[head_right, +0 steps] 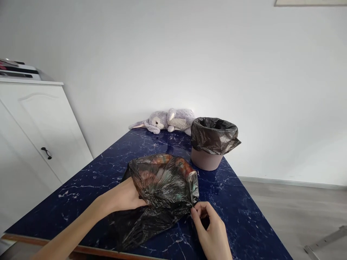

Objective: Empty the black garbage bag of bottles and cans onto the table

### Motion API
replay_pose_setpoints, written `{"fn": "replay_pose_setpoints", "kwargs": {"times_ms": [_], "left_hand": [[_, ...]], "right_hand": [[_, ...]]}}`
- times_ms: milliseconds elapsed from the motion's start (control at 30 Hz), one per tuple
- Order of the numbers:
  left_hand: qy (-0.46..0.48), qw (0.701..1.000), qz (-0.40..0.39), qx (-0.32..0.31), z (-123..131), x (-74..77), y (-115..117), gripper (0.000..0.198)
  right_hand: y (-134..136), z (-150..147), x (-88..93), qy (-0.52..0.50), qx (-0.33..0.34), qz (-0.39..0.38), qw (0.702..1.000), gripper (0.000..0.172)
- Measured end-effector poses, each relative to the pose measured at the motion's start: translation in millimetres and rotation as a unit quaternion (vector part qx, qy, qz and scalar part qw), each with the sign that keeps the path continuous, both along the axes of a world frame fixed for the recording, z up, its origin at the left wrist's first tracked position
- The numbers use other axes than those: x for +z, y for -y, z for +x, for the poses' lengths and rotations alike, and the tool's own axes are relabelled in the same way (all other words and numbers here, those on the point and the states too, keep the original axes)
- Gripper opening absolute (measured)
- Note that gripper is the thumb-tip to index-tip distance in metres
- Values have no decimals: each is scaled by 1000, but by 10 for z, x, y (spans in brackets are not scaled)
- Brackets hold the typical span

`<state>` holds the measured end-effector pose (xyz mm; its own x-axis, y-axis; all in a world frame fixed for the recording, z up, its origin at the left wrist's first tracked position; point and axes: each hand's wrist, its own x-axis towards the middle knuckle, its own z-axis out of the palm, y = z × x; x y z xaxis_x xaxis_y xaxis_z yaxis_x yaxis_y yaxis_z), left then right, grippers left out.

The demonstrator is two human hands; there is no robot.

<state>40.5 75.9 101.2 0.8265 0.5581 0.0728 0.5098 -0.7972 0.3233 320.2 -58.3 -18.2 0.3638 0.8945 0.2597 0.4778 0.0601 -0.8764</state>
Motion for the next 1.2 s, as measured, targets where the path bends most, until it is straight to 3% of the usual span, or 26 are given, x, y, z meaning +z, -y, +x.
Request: {"fn": "replay_pose_setpoints", "kwargs": {"times_ms": [167, 267, 333, 400, 433, 533, 600, 700, 900, 1200], "left_hand": [[-38, 991, -125, 19, -187, 436, 16, 75], [7, 966, -254, -51, -372, 682, 69, 67], [114, 936, -318, -103, -545, 733, 53, 62], [277, 900, -320, -108, -736, 697, -28, 65], [361, 880, -301, -72, -828, 661, -87, 70], [539, 802, -206, 155, -1038, 542, -299, 84], [572, 753, -139, 294, -1118, 462, -429, 77], [565, 718, -84, 398, -1193, 313, -562, 63], [533, 713, -47, 453, -1317, 56, -619, 65], [461, 759, -7, 460, -1342, 38, -643, 68]], "right_hand": [[-22, 44, -83, -65, -35, 34, 997, 49], [-30, 69, -124, -92, -37, 43, 994, 48], [-28, 72, -129, -94, -34, 42, 994, 48], [-24, 67, -119, -92, -31, 45, 994, 48], [-22, 63, -111, -91, -31, 49, 994, 48], [-18, 51, -88, -87, -30, 58, 994, 47], [-16, 47, -83, -85, -30, 60, 994, 48], [-14, 44, -94, -83, -32, 55, 995, 49], [-3, 50, -119, -81, -31, 39, 995, 50], [-1, 57, -156, -75, -28, 42, 996, 49]]}}
